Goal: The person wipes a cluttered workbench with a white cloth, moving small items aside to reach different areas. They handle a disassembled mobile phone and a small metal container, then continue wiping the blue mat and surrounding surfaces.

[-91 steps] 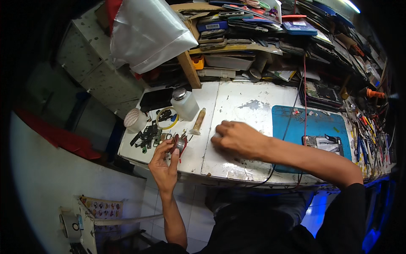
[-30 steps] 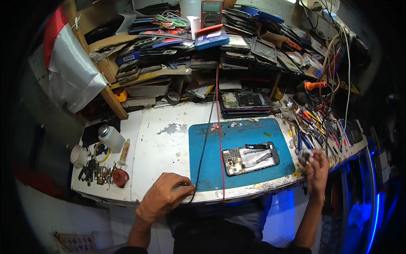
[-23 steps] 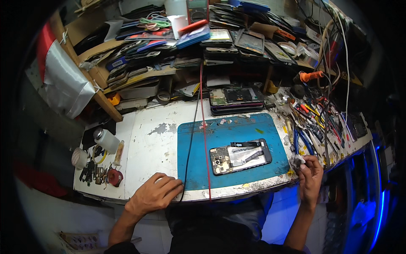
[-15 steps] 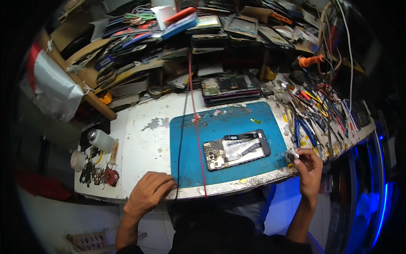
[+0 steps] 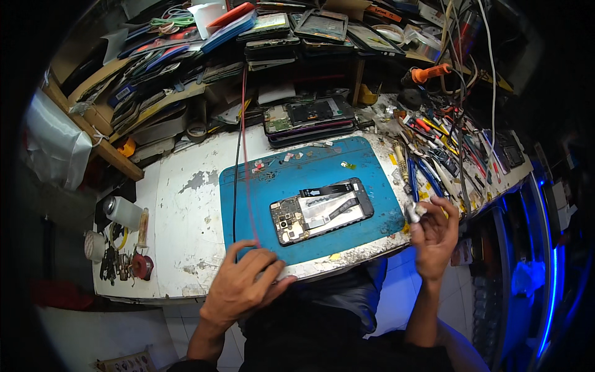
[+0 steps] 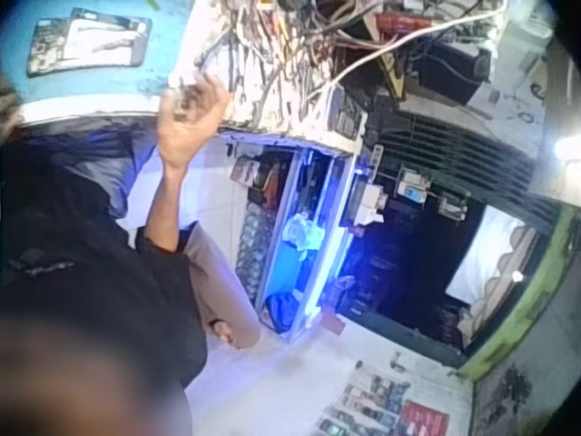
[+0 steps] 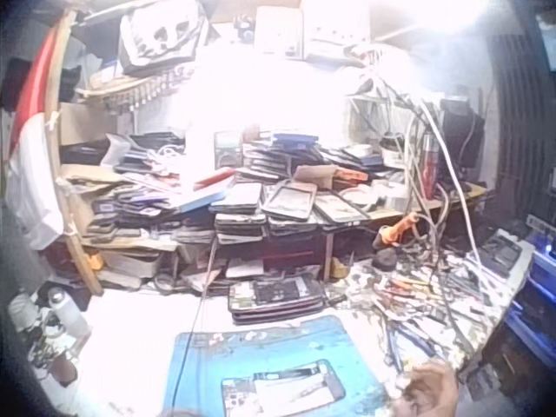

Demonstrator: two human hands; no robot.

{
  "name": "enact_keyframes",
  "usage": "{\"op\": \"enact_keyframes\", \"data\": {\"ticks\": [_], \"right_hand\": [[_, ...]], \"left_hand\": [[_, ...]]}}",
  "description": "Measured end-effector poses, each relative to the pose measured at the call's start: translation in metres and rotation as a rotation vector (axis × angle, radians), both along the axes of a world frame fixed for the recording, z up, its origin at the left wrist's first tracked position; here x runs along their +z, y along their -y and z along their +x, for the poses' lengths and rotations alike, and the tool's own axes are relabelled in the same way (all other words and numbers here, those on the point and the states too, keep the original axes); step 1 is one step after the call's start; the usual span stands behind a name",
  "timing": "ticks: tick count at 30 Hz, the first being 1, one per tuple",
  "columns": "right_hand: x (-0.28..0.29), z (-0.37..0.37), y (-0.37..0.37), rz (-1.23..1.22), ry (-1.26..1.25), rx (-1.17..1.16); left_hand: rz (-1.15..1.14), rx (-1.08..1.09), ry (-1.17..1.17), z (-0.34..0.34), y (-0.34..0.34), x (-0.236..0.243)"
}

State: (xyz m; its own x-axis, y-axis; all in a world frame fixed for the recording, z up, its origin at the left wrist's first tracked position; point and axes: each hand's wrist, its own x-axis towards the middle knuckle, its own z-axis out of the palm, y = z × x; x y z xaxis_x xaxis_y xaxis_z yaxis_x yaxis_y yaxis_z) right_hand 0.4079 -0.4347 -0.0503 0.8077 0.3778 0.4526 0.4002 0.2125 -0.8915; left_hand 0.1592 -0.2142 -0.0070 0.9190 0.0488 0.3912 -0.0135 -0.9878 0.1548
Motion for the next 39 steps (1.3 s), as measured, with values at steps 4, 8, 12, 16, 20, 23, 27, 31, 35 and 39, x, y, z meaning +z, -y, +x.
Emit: {"op": "enact_keyframes", "data": {"ticks": [4,8,12,16,20,23,27,31,35,39], "right_hand": [[-0.006,-0.005,-0.008,-0.208,0.725,-0.143],[-0.005,-0.006,-0.015,-0.211,0.817,-0.134],[0.004,-0.010,-0.024,-0.223,0.891,-0.087],[0.014,-0.027,-0.041,-0.203,0.906,0.002],[0.018,-0.053,-0.061,-0.146,0.880,0.128],[0.019,-0.064,-0.070,-0.148,0.861,0.193],[0.017,-0.067,-0.074,-0.187,0.816,0.262],[0.019,-0.058,-0.072,-0.142,0.722,0.270],[0.041,-0.028,-0.060,-0.278,0.657,-0.076],[0.055,-0.020,-0.060,-0.405,0.748,-0.362]], "left_hand": [[-0.005,0.230,0.066,-0.020,-0.009,0.002],[-0.019,0.337,0.131,-0.028,-0.013,-0.001],[-0.022,0.299,0.152,-0.024,-0.011,-0.001],[-0.146,0.199,0.217,-0.008,0.004,0.003],[-0.337,0.140,0.304,0.013,0.024,0.003],[-0.451,0.143,0.356,0.024,0.027,-0.001],[-0.689,0.231,0.350,0.021,0.027,-0.005],[-0.870,0.300,0.383,0.012,0.025,-0.007],[-1.136,0.317,0.439,0.005,0.023,-0.008],[-1.295,0.297,0.544,0.006,0.025,-0.010]]}}
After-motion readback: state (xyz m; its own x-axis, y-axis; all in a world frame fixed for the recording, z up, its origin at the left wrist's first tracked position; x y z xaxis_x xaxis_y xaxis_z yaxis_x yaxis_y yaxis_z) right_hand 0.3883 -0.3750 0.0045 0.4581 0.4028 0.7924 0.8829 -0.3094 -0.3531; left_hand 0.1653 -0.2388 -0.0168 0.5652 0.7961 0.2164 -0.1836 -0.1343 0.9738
